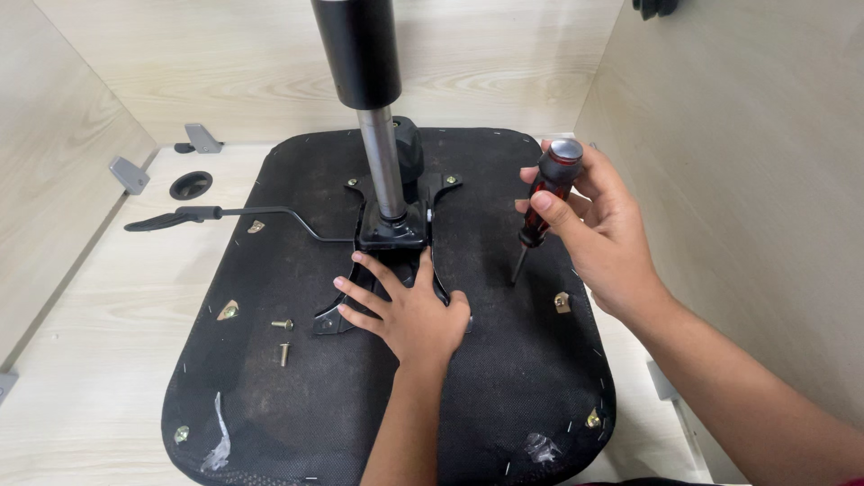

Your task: The person uses a screwdriver to tighten screws on the underside of an office chair seat, securing the central gas lift mechanism to the seat base. The person works on multiple screws around the central column.

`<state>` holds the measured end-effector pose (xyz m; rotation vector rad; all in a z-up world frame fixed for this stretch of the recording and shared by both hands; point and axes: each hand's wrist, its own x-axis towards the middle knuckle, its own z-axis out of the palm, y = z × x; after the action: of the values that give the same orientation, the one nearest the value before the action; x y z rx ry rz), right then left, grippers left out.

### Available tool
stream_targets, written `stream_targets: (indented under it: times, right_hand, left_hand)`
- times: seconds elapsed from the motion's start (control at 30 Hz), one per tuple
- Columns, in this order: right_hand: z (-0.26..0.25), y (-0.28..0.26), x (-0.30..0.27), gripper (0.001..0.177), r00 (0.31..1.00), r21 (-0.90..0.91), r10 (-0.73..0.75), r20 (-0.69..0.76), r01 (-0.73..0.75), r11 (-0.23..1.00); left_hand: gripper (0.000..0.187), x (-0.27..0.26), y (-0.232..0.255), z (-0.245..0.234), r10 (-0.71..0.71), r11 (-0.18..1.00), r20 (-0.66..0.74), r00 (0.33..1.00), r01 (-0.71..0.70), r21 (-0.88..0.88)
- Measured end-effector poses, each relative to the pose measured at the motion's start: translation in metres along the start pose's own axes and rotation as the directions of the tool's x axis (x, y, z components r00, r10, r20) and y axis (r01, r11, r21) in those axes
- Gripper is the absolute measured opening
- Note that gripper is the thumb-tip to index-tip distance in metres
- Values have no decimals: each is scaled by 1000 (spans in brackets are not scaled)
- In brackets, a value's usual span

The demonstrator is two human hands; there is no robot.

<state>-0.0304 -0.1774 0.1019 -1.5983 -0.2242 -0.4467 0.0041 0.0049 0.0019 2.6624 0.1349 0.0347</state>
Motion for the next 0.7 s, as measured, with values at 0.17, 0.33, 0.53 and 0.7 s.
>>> stream_targets:
  times: [0.17, 0.33, 0.53, 0.7]
  right_hand:
    - [-3, 1, 3, 50, 999, 17, -17, 30, 17, 1000]
    - [-18, 4, 10, 50, 999, 43, -3, 49, 1, 999]
    - [-33, 10, 25, 50, 994, 54, 1, 112, -7, 999]
    - [-44, 18, 47, 51, 985, 97, 19, 172, -36, 995]
  left_hand:
    - [73, 0, -1, 0, 4, 1000, -3, 1000, -4, -3]
    - [74, 1, 1, -1, -22, 1000, 17, 1000, 21, 20]
    - [71, -2, 4, -2, -42, 998, -11, 999, 43, 42]
    - [69, -4, 9, -4, -77, 995, -28, 997, 79, 58]
